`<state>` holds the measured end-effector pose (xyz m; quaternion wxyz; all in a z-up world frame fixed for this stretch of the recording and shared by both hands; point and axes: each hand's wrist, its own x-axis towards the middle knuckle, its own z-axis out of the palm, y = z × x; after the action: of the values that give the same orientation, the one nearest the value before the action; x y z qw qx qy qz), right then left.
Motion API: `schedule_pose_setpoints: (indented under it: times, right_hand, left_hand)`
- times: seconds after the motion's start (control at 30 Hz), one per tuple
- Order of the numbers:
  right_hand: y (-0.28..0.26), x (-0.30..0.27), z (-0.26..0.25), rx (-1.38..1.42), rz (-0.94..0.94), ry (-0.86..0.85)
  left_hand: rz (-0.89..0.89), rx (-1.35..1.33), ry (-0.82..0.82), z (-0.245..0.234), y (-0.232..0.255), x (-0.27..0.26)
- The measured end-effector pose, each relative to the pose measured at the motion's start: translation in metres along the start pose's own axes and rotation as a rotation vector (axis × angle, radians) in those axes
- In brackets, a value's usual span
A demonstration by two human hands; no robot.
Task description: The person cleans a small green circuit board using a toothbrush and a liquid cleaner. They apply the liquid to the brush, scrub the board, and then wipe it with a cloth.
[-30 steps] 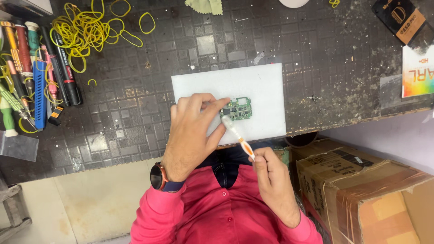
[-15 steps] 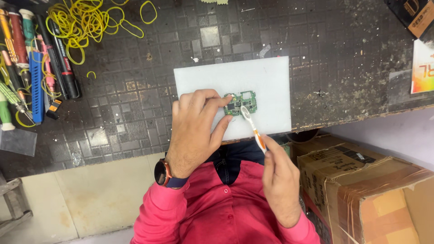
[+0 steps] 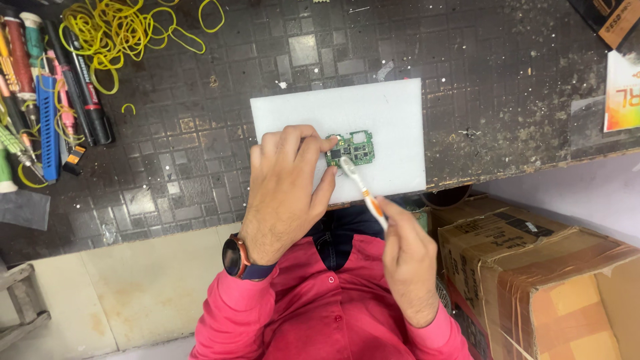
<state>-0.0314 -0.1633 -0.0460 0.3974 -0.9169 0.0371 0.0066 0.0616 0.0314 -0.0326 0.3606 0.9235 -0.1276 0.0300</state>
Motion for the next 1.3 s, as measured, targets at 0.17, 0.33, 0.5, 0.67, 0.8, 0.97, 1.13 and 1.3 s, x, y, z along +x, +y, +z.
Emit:
schedule_pose_setpoints:
  times: [0.17, 0.33, 0.5, 0.67, 0.8, 0.97, 1.13, 1.3]
  right_hand:
    - [0.016, -0.003, -0.008, 0.072, 0.357, -0.019]
    - [0.032, -0.009, -0.019, 0.380, 0.268, -0.020]
    - [0.038, -0.015, -0.020, 0.787, 0.452, -0.128]
    - [0.030, -0.015, -0.015, 0.485, 0.219, -0.058]
    - [0.018, -0.014, -0.015, 0.194, 0.060, 0.019]
    - [0.000, -0.008, -0.014, -0.044, -0.074, 0.071]
    - [-0.008, -0.004, -0.011, -0.108, -0.002, 0.032]
    - [-0.016, -0.002, -0.009, -0.112, -0.049, 0.011]
  left_hand:
    - [-0.003, 0.051, -0.035, -0.004, 0.007, 0.008]
    - [0.045, 0.100, -0.042, 0.001, 0.010, 0.022]
    - [-0.014, 0.105, -0.163, 0.002, 0.015, 0.029]
    - [-0.264, -0.287, -0.209, -0.001, 0.018, 0.027]
    - [-0.585, -0.891, -0.224, 0.013, 0.018, 0.019]
    - [-0.504, -1.364, -0.122, 0.044, 0.006, 0.011]
    - [-0.480, -1.460, -0.121, 0.058, -0.005, 0.003]
    - [-0.493, -1.435, -0.164, 0.058, -0.010, 0.002]
